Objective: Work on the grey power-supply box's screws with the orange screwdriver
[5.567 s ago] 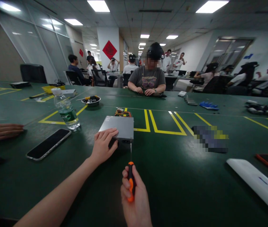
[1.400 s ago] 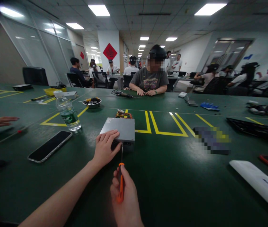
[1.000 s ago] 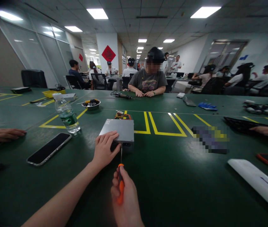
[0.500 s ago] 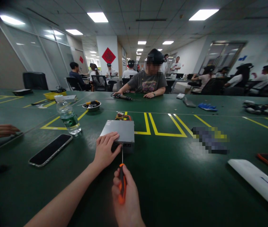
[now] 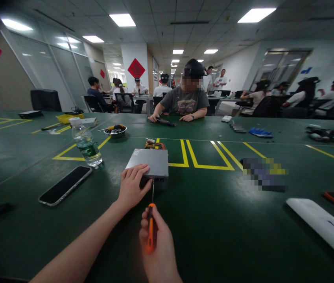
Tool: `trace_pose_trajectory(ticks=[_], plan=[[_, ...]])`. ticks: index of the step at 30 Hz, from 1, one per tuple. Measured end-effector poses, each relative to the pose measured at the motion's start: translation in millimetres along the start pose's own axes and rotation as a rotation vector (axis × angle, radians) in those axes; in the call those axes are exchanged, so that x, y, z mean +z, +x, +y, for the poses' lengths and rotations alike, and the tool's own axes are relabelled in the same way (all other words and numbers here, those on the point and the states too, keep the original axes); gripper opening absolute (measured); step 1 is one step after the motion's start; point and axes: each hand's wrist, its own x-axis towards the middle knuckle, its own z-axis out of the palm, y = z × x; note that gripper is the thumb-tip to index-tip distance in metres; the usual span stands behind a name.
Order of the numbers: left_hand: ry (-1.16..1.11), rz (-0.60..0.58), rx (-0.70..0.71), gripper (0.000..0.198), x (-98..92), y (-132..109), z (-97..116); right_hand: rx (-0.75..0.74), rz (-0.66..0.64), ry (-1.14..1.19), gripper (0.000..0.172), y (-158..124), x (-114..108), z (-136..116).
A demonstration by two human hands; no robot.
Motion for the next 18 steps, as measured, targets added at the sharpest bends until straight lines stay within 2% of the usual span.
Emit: trace_pose_trajectory(ticks=[4, 10, 18], plan=[[0.003, -0.011, -0.005, 0.033, 0.1, -0.2, 0.1, 0.027, -0.067, 0.034, 0.021, 2.2, -1.4, -0.1], [0.007, 0.003, -0.004, 0.032, 0.7, -0.4, 0.1, 0.005, -0.033, 0.041, 0.017, 4.6, -2.3, 1.1], [0.004, 0.008, -0.003, 0.032, 1.7, -0.6, -0.9, 0.047, -0.113, 0.078, 0.022, 5.2, -3.1, -1.6]])
